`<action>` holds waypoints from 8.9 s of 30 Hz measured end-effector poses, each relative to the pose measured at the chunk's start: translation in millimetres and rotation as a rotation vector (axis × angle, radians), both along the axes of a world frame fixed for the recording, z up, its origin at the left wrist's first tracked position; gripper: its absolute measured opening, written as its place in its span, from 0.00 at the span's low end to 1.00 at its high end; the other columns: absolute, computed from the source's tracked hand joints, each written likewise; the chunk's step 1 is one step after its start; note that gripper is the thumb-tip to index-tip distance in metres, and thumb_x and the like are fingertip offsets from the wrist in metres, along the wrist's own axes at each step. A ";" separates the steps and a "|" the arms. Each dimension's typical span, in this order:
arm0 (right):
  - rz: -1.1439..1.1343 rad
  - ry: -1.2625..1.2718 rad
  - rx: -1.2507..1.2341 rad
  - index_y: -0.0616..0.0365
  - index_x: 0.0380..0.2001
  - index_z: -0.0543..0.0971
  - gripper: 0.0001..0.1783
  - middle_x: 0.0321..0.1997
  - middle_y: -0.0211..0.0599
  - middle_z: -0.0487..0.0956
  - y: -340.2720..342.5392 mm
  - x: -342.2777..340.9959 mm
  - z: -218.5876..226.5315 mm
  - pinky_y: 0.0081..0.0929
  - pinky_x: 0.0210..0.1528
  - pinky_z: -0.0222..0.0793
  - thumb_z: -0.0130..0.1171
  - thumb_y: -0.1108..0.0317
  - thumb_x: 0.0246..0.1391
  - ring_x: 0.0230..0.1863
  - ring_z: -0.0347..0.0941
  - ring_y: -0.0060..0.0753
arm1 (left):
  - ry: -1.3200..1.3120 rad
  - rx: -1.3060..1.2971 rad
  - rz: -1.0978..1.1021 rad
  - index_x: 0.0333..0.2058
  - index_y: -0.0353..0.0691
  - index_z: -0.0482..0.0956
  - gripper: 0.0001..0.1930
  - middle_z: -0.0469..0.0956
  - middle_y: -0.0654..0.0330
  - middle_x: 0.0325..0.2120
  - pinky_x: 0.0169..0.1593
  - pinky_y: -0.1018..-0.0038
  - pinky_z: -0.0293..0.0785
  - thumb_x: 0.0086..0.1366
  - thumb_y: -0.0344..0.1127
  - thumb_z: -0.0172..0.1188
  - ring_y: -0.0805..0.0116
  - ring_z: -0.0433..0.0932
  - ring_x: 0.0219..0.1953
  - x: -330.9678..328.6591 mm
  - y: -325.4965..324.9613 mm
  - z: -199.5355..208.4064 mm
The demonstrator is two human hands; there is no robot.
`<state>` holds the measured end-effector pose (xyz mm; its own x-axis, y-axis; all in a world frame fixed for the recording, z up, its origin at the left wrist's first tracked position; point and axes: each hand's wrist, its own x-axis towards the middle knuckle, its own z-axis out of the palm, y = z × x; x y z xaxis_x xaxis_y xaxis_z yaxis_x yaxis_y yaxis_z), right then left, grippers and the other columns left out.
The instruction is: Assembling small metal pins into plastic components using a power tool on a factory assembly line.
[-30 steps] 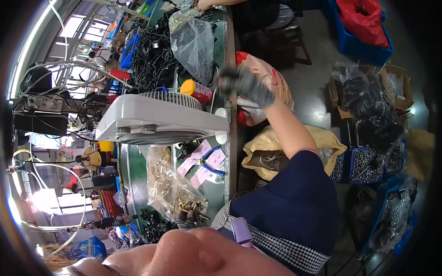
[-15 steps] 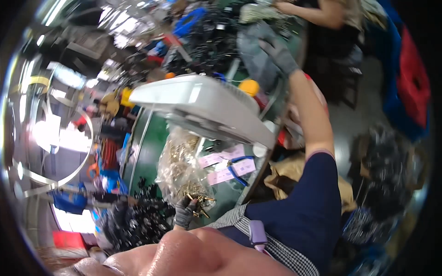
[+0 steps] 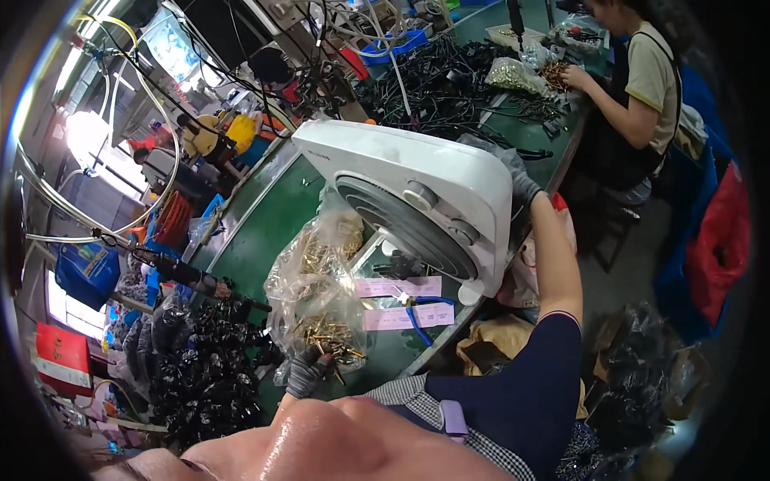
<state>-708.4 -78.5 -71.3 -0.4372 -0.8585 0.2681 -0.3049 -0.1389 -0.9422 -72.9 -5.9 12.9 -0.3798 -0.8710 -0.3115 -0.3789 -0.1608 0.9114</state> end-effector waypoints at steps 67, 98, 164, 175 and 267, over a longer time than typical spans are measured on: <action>0.053 2.278 -0.511 0.56 0.24 0.76 0.08 0.13 0.30 0.69 -78.5 172.4 335.2 0.30 0.17 0.62 0.51 0.66 0.40 0.19 0.69 0.33 | 0.244 -0.018 0.190 0.32 0.35 0.76 0.05 0.76 0.65 0.24 0.29 0.81 0.68 0.59 0.29 0.55 0.79 0.71 0.25 43.9 2.6 -37.2; 0.107 1.919 0.013 0.62 0.28 0.74 0.08 0.18 0.45 0.74 -82.0 196.2 344.8 0.40 0.23 0.69 0.52 0.72 0.41 0.21 0.73 0.47 | 0.270 0.001 0.202 0.35 0.35 0.76 0.07 0.75 0.65 0.22 0.25 0.83 0.66 0.60 0.30 0.56 0.81 0.69 0.21 38.0 14.8 -22.6; 1.388 0.806 -0.119 0.61 0.34 0.74 0.09 0.30 0.43 0.74 52.2 530.6 152.3 0.36 0.36 0.68 0.56 0.70 0.48 0.32 0.71 0.46 | 0.248 0.107 -0.196 0.39 0.34 0.77 0.13 0.77 0.66 0.24 0.33 0.79 0.68 0.59 0.36 0.57 0.80 0.70 0.27 113.6 43.3 -6.1; 0.623 -0.065 -0.571 0.62 0.36 0.72 0.17 0.28 0.36 0.76 10.1 548.8 232.0 0.30 0.32 0.70 0.59 0.60 0.49 0.28 0.74 0.34 | 0.331 0.034 0.304 0.34 0.34 0.77 0.08 0.73 0.64 0.17 0.24 0.80 0.67 0.60 0.33 0.55 0.79 0.68 0.18 100.8 33.9 -25.1; 0.663 0.466 0.032 0.64 0.29 0.72 0.09 0.21 0.40 0.71 14.2 439.3 133.3 0.26 0.29 0.67 0.55 0.68 0.51 0.22 0.70 0.30 | 0.196 -0.528 0.461 0.46 0.35 0.72 0.17 0.71 0.71 0.26 0.26 0.89 0.60 0.56 0.21 0.54 0.87 0.63 0.23 86.8 -52.2 9.8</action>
<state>-269.1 -64.3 62.0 0.3155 -0.9102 0.2684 -0.5307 -0.4037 -0.7452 13.9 -58.1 22.7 0.0567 -0.9713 0.2308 -0.2004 0.2154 0.9557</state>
